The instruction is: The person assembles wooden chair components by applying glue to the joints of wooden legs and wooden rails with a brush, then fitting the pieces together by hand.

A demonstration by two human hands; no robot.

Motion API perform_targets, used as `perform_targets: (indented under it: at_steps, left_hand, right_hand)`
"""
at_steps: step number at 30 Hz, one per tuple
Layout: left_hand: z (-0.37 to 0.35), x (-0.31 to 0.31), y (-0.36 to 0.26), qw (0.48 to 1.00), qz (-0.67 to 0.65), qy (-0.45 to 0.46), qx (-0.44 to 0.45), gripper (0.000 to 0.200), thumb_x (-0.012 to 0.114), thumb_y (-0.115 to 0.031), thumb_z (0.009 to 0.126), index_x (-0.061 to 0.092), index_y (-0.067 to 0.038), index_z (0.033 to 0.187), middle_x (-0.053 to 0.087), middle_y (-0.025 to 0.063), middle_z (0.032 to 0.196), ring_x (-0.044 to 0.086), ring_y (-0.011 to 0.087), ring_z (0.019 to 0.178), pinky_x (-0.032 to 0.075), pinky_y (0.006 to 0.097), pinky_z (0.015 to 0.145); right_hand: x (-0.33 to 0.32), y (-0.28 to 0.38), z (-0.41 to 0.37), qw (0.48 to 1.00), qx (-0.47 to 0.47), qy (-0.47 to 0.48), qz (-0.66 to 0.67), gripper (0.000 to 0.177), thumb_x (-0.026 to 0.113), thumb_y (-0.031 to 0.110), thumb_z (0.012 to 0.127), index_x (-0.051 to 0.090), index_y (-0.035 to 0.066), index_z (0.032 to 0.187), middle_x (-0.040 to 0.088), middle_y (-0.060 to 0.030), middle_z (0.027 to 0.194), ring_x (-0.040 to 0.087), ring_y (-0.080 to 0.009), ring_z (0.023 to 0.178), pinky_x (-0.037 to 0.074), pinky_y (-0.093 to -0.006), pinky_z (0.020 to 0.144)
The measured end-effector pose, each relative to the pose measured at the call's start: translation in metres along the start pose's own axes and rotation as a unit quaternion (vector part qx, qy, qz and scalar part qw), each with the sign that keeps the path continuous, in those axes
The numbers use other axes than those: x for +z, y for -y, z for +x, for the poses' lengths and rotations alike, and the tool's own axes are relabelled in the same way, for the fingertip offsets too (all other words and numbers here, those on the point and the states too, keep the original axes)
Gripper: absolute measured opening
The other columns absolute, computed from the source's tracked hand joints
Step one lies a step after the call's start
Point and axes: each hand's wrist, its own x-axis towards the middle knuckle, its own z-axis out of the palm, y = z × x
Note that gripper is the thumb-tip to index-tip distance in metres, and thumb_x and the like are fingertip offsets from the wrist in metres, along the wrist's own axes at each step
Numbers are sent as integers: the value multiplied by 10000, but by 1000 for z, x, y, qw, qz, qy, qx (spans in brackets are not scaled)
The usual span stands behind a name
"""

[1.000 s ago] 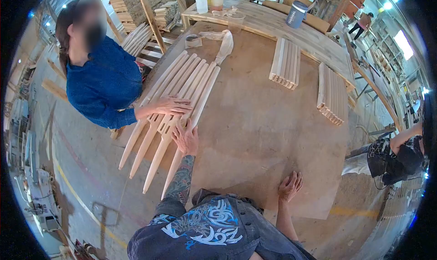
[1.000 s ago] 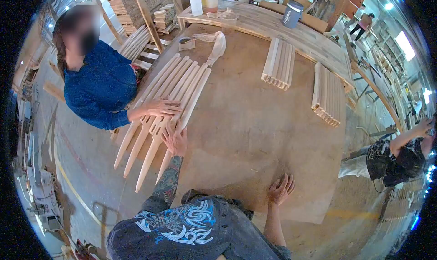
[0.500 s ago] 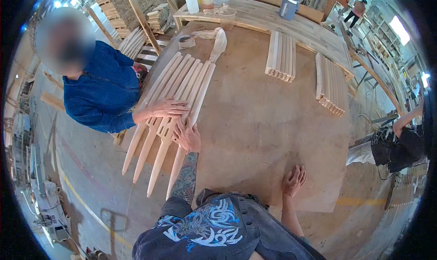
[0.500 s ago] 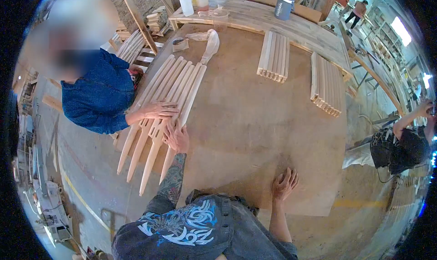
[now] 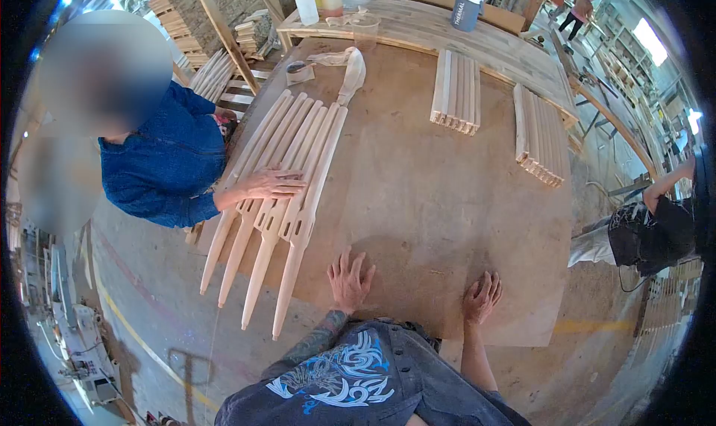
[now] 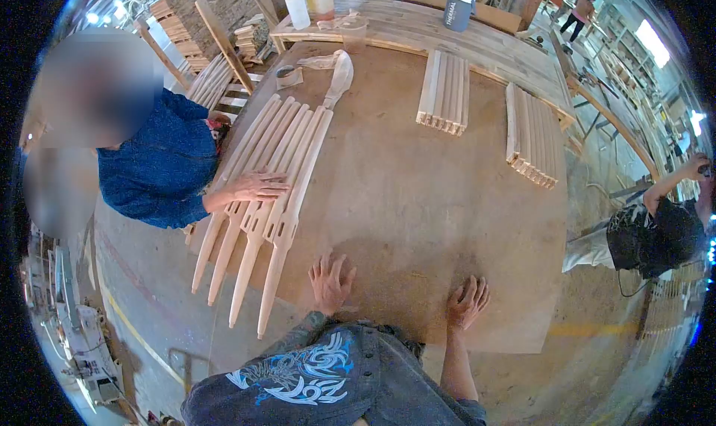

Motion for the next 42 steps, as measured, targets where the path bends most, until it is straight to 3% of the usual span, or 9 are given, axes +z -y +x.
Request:
perform_targets:
  at_steps: [1,9,12,15,42]
  left_hand:
    - [-4,0,-3,999,13,-31,25,438,664,-393,858,607,-148,1217,454,161,1399,418,377,1278,335,527,1036]
    - [6,7,-5,999,-11,-27,27,455,672,-408,853,602,-156,1225,449,156,1403,410,387,1273,317,536,1059]
    - [8,6,-6,999,-1,-34,43,466,676,-409,848,595,-151,1228,447,160,1405,412,396,1269,317,543,1059]
    - [9,1,-8,999,14,-15,44,480,679,-412,844,586,-146,1233,446,164,1402,411,402,1268,315,554,1056]
    - [8,6,-6,999,-4,-18,46,470,703,-362,827,581,-136,1222,425,169,1420,373,409,1304,287,538,1079]
  right_hand:
    - [1,0,0,1000,1,1,-1,424,561,199,890,547,87,1298,478,-186,1413,392,-385,1335,266,-525,1132]
    - [-2,3,6,999,14,-33,16,434,552,217,895,541,85,1308,472,-193,1415,388,-398,1332,252,-536,1138]
    - [-9,8,2,999,37,23,2,453,552,272,901,536,83,1312,460,-187,1423,374,-410,1336,249,-540,1137]
    - [-13,9,3,999,34,20,35,455,560,288,894,542,87,1301,461,-189,1419,375,-409,1335,243,-546,1138]
    - [-6,8,3,999,39,6,14,438,572,276,890,539,102,1290,464,-177,1423,386,-378,1334,228,-544,1148]
